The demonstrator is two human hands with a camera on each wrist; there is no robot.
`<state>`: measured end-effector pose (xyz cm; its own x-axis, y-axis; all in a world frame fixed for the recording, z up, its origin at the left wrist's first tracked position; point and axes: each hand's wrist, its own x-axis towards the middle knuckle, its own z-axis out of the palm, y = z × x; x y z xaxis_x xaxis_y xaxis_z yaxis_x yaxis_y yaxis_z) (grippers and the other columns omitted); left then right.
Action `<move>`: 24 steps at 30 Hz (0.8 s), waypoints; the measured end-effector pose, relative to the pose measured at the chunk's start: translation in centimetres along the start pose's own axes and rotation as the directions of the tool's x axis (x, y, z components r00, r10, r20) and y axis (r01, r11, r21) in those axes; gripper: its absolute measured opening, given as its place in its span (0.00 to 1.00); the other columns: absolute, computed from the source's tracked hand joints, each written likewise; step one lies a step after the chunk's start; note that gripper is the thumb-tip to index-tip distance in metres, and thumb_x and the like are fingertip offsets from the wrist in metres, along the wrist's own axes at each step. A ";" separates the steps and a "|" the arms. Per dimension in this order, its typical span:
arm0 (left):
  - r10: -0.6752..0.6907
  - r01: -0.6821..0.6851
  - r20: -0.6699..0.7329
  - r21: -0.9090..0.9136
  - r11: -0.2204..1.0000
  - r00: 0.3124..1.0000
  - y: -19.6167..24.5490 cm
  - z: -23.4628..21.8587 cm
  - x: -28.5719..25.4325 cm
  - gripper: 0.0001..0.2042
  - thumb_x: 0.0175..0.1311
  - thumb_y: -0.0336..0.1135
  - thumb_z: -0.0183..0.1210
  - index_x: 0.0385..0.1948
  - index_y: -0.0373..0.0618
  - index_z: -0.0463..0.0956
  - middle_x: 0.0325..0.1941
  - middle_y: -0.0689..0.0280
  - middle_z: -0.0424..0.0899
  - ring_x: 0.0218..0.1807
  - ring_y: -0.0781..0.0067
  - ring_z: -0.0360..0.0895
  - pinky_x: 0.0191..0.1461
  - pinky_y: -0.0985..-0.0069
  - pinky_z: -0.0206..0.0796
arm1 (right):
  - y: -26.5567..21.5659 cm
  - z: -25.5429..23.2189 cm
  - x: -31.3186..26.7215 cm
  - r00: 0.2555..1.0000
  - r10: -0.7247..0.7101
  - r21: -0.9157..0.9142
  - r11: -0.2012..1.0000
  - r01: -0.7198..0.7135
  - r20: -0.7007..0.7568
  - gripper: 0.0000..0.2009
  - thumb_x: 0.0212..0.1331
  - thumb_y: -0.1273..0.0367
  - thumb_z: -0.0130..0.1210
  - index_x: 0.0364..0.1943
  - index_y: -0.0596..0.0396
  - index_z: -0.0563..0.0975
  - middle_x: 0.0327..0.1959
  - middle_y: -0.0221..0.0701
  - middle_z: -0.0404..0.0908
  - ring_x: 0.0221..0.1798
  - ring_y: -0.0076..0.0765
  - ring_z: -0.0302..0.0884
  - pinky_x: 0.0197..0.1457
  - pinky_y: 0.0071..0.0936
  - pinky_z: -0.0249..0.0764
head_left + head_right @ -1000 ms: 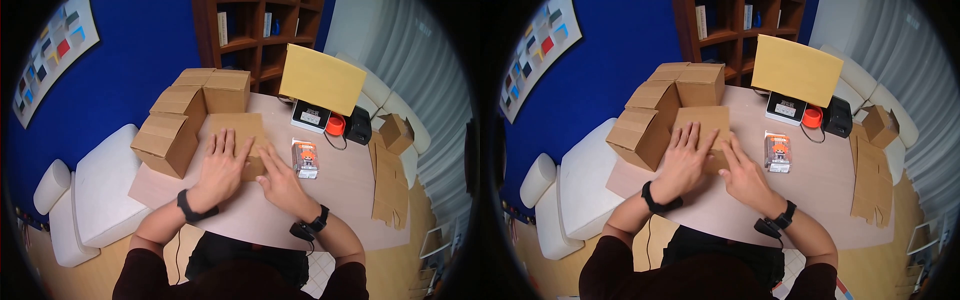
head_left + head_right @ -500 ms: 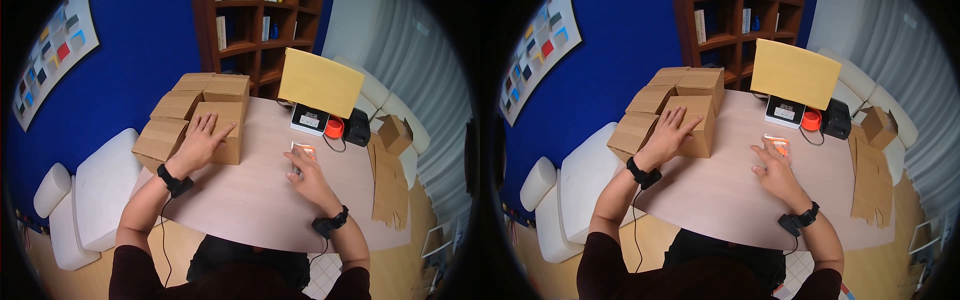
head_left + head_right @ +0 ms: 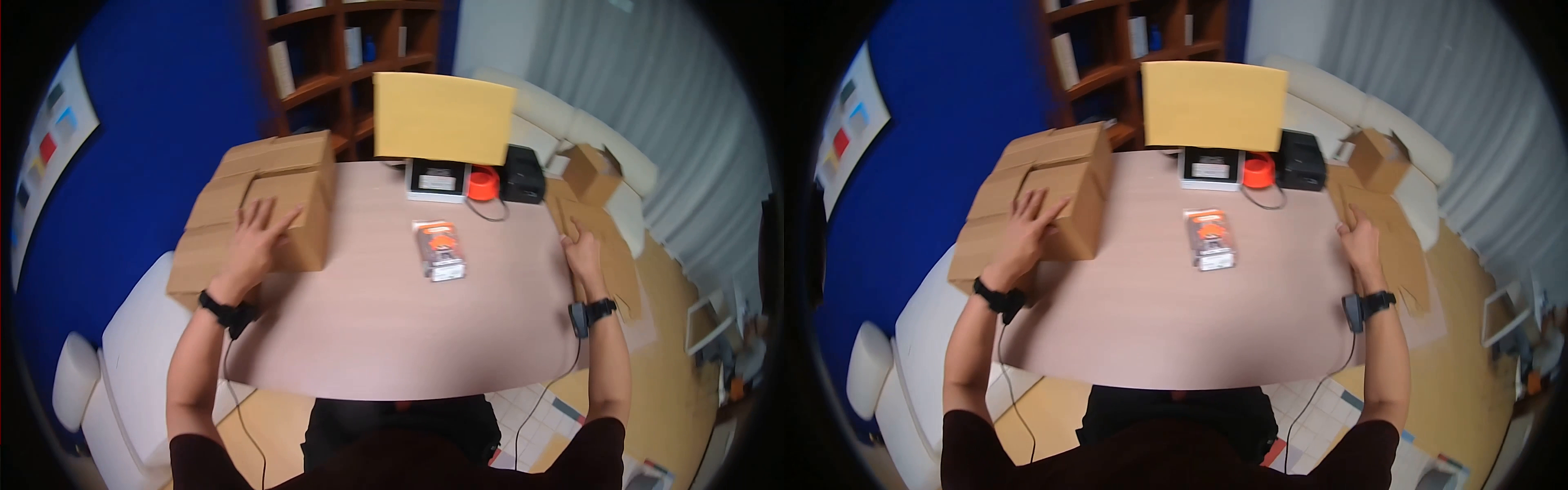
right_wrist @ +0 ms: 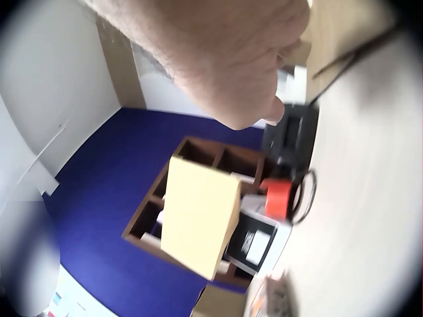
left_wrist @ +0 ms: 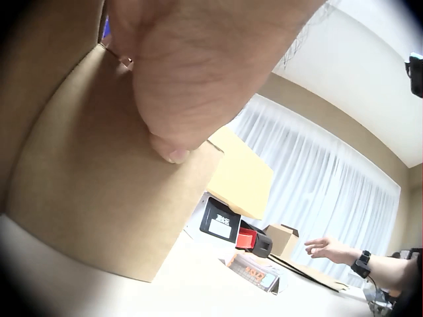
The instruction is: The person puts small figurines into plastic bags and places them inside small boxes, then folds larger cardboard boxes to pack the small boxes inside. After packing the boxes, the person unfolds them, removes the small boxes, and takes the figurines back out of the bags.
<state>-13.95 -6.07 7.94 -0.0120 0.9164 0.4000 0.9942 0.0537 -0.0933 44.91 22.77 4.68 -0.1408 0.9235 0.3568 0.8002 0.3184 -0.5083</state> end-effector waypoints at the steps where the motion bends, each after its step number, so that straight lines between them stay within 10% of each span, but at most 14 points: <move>1: -0.021 0.021 0.011 0.011 1.000 1.000 0.3 -0.2 0.2 0.31 0.75 0.35 0.58 0.79 0.73 0.66 0.79 0.46 0.67 0.81 0.34 0.59 0.82 0.35 0.49 | 2.9 -1.1 0.4 0.996 0.063 -0.098 0.993 -0.069 -0.069 0.29 0.61 0.65 0.67 0.66 0.61 0.77 0.58 0.59 0.84 0.67 0.64 0.80 0.72 0.47 0.75; 9: -0.099 0.092 0.034 0.159 0.983 0.995 1.2 -0.5 0.8 0.35 0.73 0.30 0.58 0.80 0.74 0.63 0.78 0.49 0.69 0.80 0.42 0.63 0.79 0.36 0.55 | 18.5 -8.3 -3.4 0.880 0.441 -0.377 0.795 -0.475 -0.178 0.39 0.61 0.55 0.71 0.71 0.61 0.69 0.62 0.57 0.83 0.65 0.63 0.81 0.69 0.50 0.77; 11: -0.180 0.147 0.078 0.316 0.937 0.981 2.3 -1.0 1.1 0.38 0.73 0.28 0.58 0.83 0.75 0.57 0.78 0.51 0.70 0.78 0.43 0.66 0.79 0.35 0.57 | 20.0 -8.6 -5.1 0.940 0.314 0.334 0.879 -0.341 0.134 0.52 0.56 0.52 0.76 0.77 0.67 0.59 0.66 0.58 0.81 0.71 0.58 0.79 0.71 0.44 0.75; 12: -0.170 0.138 0.078 0.313 0.940 0.982 3.0 -1.2 1.1 0.38 0.73 0.28 0.58 0.83 0.75 0.57 0.78 0.51 0.70 0.78 0.43 0.66 0.79 0.35 0.57 | 20.7 -8.8 -5.2 0.938 0.323 0.333 0.877 -0.347 0.128 0.52 0.56 0.52 0.76 0.77 0.67 0.59 0.66 0.58 0.81 0.71 0.58 0.79 0.71 0.44 0.75; 14: -0.220 0.175 0.062 0.420 0.890 0.973 4.5 -1.4 1.3 0.38 0.72 0.30 0.60 0.83 0.72 0.57 0.78 0.52 0.70 0.78 0.43 0.67 0.78 0.35 0.58 | 19.5 -9.6 -5.1 0.818 0.572 -0.270 0.780 -0.564 -0.055 0.54 0.49 0.53 0.81 0.74 0.69 0.62 0.66 0.54 0.81 0.72 0.52 0.78 0.68 0.42 0.77; 18: -0.137 0.141 -0.036 0.333 0.932 0.990 8.8 -2.6 1.7 0.36 0.71 0.33 0.62 0.81 0.66 0.61 0.75 0.53 0.73 0.76 0.42 0.70 0.77 0.36 0.60 | 24.1 -9.7 -4.4 0.757 0.648 -0.244 0.749 -0.616 0.078 0.55 0.47 0.46 0.80 0.77 0.56 0.62 0.68 0.50 0.81 0.70 0.54 0.79 0.70 0.46 0.76; 20: -0.069 0.070 -0.007 0.140 0.988 0.998 11.7 -4.1 2.2 0.34 0.70 0.35 0.64 0.79 0.63 0.64 0.72 0.53 0.77 0.74 0.42 0.73 0.77 0.42 0.62 | 22.5 -10.2 -4.7 0.802 0.597 -0.359 0.746 -0.561 -0.010 0.50 0.43 0.52 0.83 0.68 0.70 0.71 0.60 0.54 0.86 0.64 0.54 0.84 0.67 0.41 0.78; 24: 0.040 -0.032 0.080 -0.103 0.994 0.996 16.6 -5.2 2.8 0.32 0.72 0.41 0.63 0.78 0.60 0.67 0.63 0.51 0.83 0.64 0.46 0.80 0.68 0.49 0.70 | 24.5 -10.3 -4.8 0.898 0.428 -0.448 0.825 -0.343 0.101 0.34 0.44 0.49 0.82 0.49 0.62 0.86 0.52 0.50 0.90 0.55 0.54 0.88 0.60 0.44 0.81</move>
<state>3.13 -4.71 12.24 0.0193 0.9467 0.3216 0.9998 -0.0166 -0.0113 71.19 23.88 -1.38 0.1576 0.9872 0.0234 0.9701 -0.1503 -0.1906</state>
